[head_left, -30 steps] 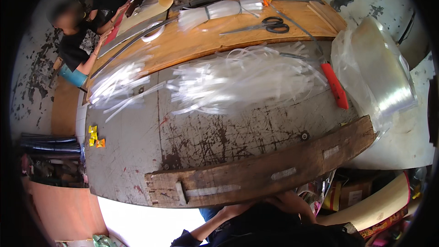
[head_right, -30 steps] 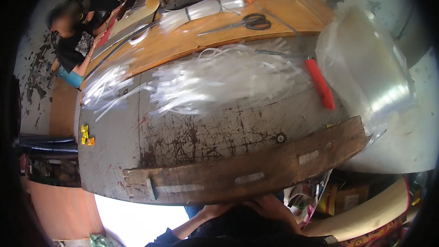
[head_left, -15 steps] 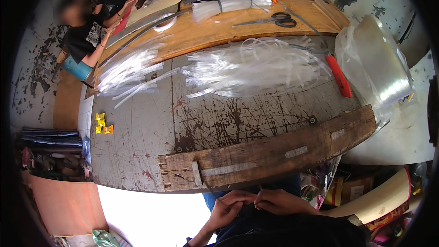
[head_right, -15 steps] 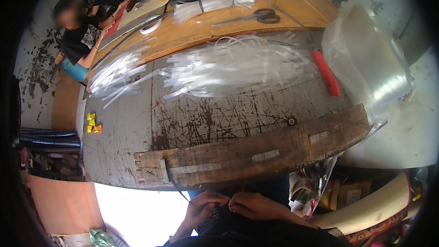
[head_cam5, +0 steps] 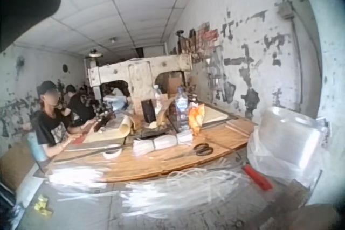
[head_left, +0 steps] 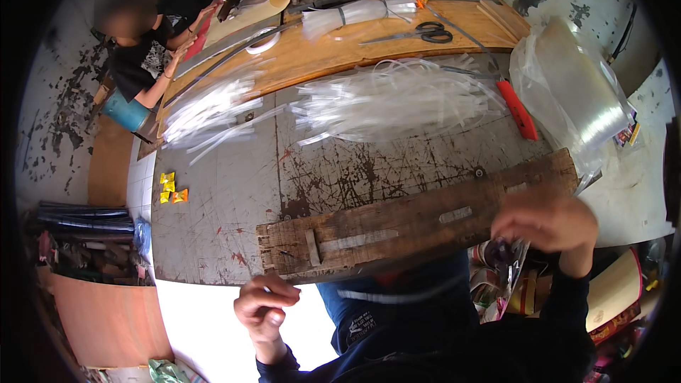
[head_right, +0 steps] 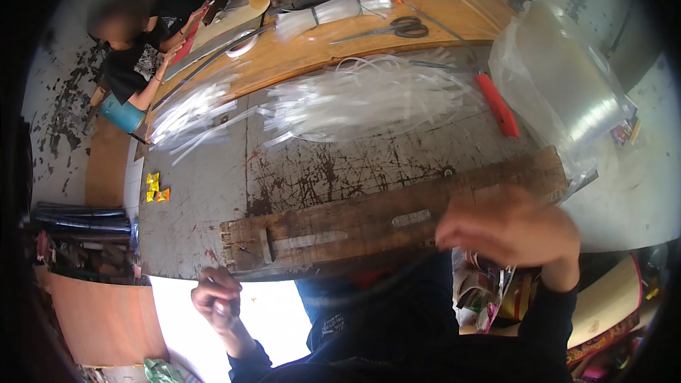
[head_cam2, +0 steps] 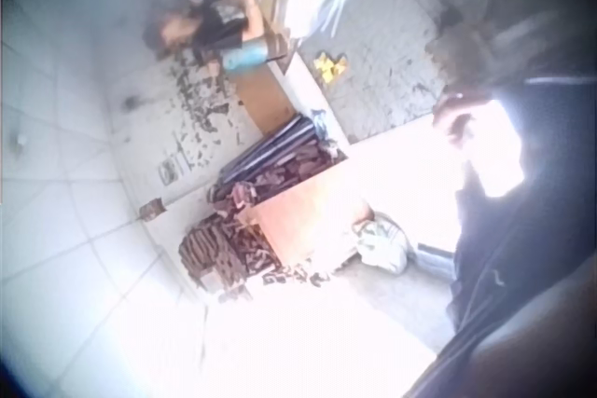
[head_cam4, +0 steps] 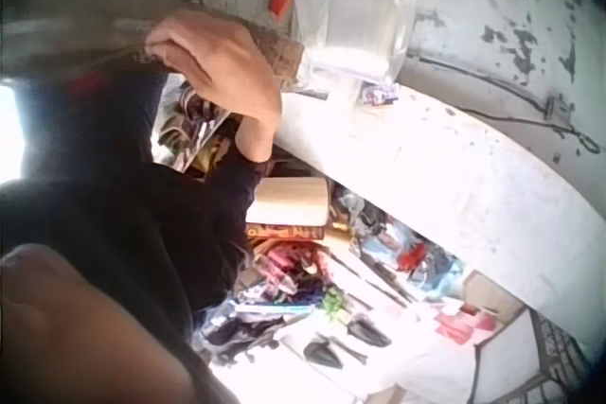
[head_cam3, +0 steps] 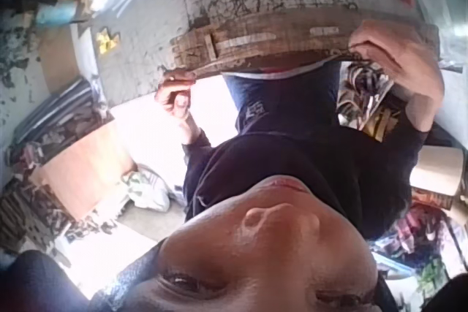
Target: The person cuts plastic strips against a wooden guide with a utility knife, then joins the ends of a thin strip by hand.
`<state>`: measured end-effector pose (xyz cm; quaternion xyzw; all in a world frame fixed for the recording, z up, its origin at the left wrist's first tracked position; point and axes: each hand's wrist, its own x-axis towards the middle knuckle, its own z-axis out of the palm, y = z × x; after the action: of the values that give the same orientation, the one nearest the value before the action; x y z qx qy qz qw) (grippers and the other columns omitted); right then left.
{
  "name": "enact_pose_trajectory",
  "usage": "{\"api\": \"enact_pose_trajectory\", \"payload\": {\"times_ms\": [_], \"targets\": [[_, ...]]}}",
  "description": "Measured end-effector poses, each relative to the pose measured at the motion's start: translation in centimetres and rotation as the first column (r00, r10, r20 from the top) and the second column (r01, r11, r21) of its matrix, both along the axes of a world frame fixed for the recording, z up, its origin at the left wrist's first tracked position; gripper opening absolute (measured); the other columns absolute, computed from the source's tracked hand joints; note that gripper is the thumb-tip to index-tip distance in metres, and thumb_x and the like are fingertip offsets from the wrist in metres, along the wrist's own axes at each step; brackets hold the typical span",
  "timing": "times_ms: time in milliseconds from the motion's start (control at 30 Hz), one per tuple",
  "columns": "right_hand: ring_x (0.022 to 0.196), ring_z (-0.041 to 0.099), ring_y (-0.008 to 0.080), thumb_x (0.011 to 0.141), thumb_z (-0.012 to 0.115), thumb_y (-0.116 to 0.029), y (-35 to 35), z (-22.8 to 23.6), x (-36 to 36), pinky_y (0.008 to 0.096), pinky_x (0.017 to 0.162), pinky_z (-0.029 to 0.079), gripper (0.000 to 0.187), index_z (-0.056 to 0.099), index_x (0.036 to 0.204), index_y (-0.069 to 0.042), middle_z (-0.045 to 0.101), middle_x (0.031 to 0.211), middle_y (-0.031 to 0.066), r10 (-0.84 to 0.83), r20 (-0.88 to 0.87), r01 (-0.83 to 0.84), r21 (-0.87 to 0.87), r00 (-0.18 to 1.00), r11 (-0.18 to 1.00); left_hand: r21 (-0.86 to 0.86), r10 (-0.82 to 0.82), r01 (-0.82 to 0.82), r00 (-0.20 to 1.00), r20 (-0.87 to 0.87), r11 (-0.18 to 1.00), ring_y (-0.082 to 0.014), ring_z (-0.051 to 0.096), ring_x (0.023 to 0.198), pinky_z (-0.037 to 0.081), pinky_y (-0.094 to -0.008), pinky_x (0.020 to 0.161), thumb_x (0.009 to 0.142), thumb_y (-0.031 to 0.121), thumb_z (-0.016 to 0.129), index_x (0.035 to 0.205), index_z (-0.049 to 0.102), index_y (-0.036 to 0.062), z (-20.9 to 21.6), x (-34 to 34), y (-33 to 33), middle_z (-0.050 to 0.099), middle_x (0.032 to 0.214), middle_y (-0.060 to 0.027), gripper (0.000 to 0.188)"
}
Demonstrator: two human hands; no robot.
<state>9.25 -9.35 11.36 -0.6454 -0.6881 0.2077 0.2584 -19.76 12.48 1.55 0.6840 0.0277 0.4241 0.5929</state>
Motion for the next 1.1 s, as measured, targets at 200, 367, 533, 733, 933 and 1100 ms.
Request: {"api": "enact_pose_trajectory", "payload": {"times_ms": [200,367,533,733,933,1100], "targets": [[0.058,0.059,0.0180,0.080,0.055,-0.003,3.0,1.2,4.5,0.0279,0.055,0.044,0.002,0.055,0.080,-0.001,0.060,0.069,0.0073,-0.136,0.040,0.135,0.031,0.990,0.990,0.094,0.115,-0.104,0.986,-0.119,0.990,-0.0171,0.058,0.086,0.048,-0.0293,0.074,0.082,0.026,0.058,0.091,0.062,-0.0003,2.1,2.9,4.9,0.060,0.096,-0.0133,0.027],[0.060,0.058,0.0177,0.082,0.052,-0.002,4.5,-0.9,6.1,0.0287,0.057,0.044,0.003,0.052,0.081,0.000,0.059,0.070,0.0077,-0.088,0.013,0.088,-0.048,0.996,0.995,-0.097,0.183,-0.198,0.973,-0.142,0.975,-0.0185,0.057,0.095,0.044,-0.0330,0.090,0.087,0.015,0.052,0.101,0.060,-0.0006,1.7,3.1,7.6,0.058,0.104,-0.0139,0.022],[0.063,0.057,0.0210,0.083,0.049,-0.006,6.1,-2.5,5.4,0.0321,0.061,0.042,0.006,0.051,0.082,-0.001,0.058,0.067,0.0081,-0.037,0.002,0.037,-0.198,0.999,0.979,-0.182,0.368,-0.413,0.899,-0.236,0.892,-0.0075,0.054,0.082,0.043,-0.0214,0.078,0.089,0.014,0.049,0.101,0.060,-0.0013,0.1,0.0,11.7,0.060,0.102,-0.0102,0.022],[0.065,0.058,0.0230,0.085,0.046,-0.007,10.4,-3.1,3.2,0.0346,0.061,0.042,0.009,0.051,0.083,0.000,0.059,0.069,0.0096,0.079,0.001,-0.076,-0.269,0.997,0.960,-0.044,0.633,-0.672,0.715,-0.296,0.739,-0.0046,0.052,0.080,0.041,-0.0189,0.072,0.088,0.018,0.052,0.097,0.064,0.0027,-0.7,-5.7,15.7,0.063,0.094,-0.0040,0.022],[0.066,0.058,0.0230,0.087,0.044,-0.009,16.1,-4.5,-0.1,0.0353,0.063,0.044,0.013,0.052,0.083,0.001,0.061,0.073,0.0102,0.251,-0.048,-0.255,-0.230,0.967,0.939,0.333,0.822,-0.760,0.451,-0.347,0.558,-0.0083,0.056,0.080,0.045,-0.0226,0.072,0.087,0.018,0.053,0.099,0.063,-0.0019,-1.9,-11.7,20.7,0.064,0.087,-0.0052,0.025],[0.071,0.059,0.0250,0.086,0.046,-0.009,19.2,-5.2,-1.7,0.0364,0.065,0.044,0.013,0.053,0.085,0.002,0.060,0.076,0.0123,0.296,-0.016,-0.288,-0.279,0.955,0.916,0.817,0.859,-0.288,0.044,-0.510,0.499,-0.0279,0.050,0.106,0.042,-0.0356,0.085,0.079,0.024,0.062,0.112,0.056,0.0082,-2.3,-13.5,22.1,0.057,0.107,-0.0171,0.037]]}}
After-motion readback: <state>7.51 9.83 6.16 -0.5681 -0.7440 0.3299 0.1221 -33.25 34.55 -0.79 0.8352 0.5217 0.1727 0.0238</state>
